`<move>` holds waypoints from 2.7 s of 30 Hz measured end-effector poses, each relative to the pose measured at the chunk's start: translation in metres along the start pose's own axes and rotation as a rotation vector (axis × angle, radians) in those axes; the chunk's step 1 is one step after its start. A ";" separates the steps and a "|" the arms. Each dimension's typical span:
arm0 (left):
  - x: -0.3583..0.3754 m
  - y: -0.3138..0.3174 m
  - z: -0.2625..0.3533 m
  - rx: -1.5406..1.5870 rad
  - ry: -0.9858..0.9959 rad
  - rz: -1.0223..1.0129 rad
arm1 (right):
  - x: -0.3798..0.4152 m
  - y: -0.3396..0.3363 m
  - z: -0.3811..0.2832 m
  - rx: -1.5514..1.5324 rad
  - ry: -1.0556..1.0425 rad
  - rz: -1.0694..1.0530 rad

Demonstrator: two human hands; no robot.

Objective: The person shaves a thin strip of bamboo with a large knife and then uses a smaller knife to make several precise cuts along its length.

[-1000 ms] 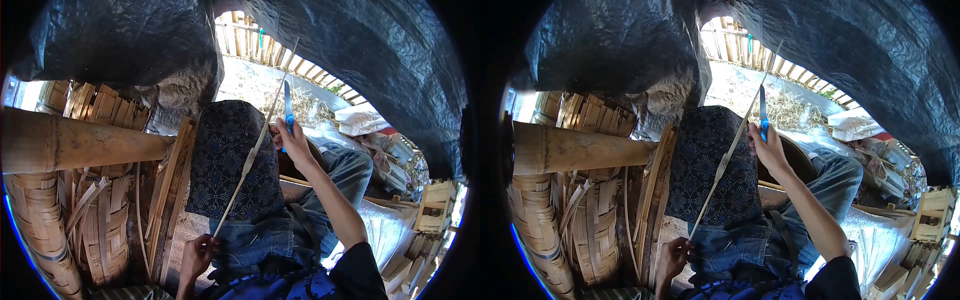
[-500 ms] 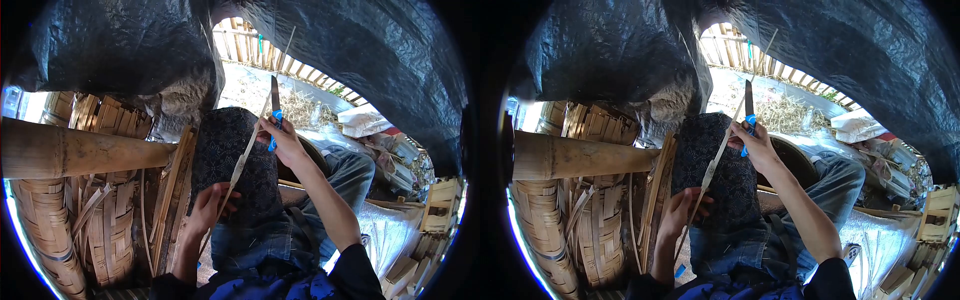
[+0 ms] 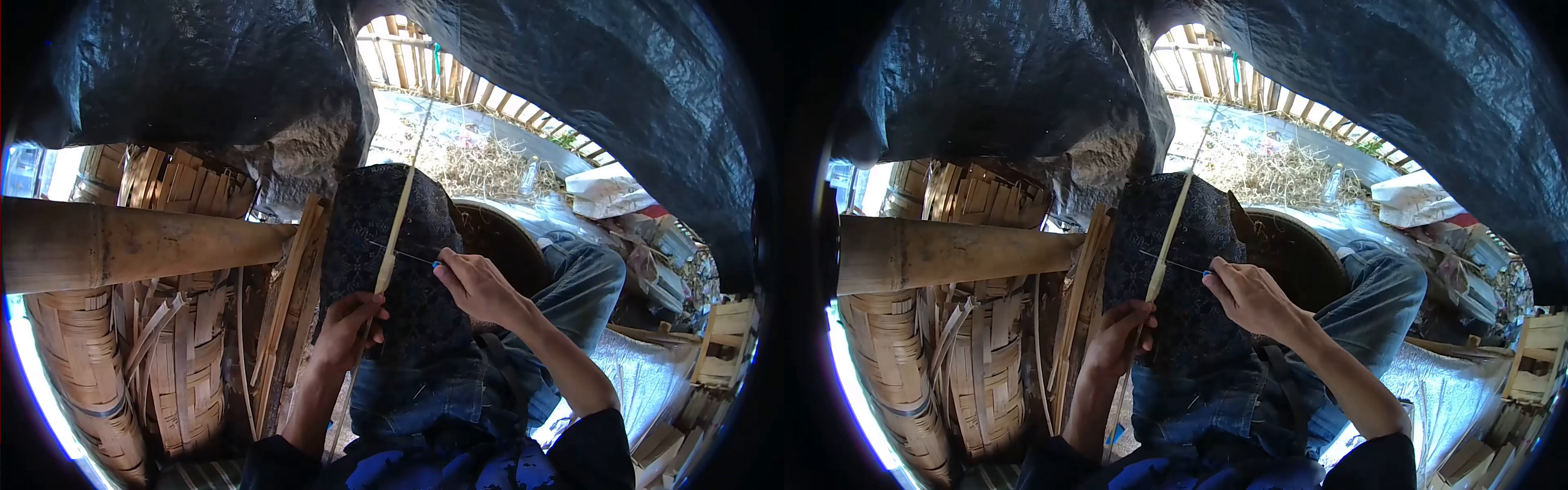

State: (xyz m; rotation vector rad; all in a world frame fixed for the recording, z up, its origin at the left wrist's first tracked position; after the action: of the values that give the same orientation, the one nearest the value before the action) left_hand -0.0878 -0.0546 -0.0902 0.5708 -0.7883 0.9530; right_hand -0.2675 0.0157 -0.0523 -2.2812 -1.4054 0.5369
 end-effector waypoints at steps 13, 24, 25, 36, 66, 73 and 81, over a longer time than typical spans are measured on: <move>0.014 0.025 -0.003 0.098 -0.118 -0.145 | 0.005 -0.010 -0.024 0.029 0.003 0.012; 0.006 0.008 -0.024 -0.037 -0.010 0.028 | 0.025 0.022 -0.006 0.298 -0.104 -0.168; 0.006 0.005 -0.024 -0.036 0.003 0.054 | 0.026 0.024 -0.006 0.297 -0.098 -0.168; 0.016 0.013 -0.024 0.000 0.033 0.147 | 0.009 0.029 0.017 0.395 -0.021 0.043; 0.024 0.013 0.008 -0.264 0.143 0.132 | 0.033 -0.006 0.001 -0.006 0.067 0.064; 0.035 0.020 0.023 -0.691 0.480 0.210 | 0.025 0.011 -0.015 0.239 -0.041 -0.059; 0.048 0.041 0.044 -1.212 0.793 0.326 | 0.027 0.018 -0.017 0.165 -0.019 -0.147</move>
State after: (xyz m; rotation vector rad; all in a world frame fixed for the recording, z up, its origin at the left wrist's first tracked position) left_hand -0.1221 -0.0434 -0.0224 -0.9657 -0.5829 0.7204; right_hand -0.2336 0.0302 -0.0502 -2.0304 -1.4666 0.6054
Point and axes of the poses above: each hand's wrist, its own x-axis away from the middle knuckle, its own y-axis out of the palm, z = x × y, the point moved 10 cm from there along -x, towards the middle knuckle, and after that the axes turned 11 degrees about z, right-handed, at the moved point
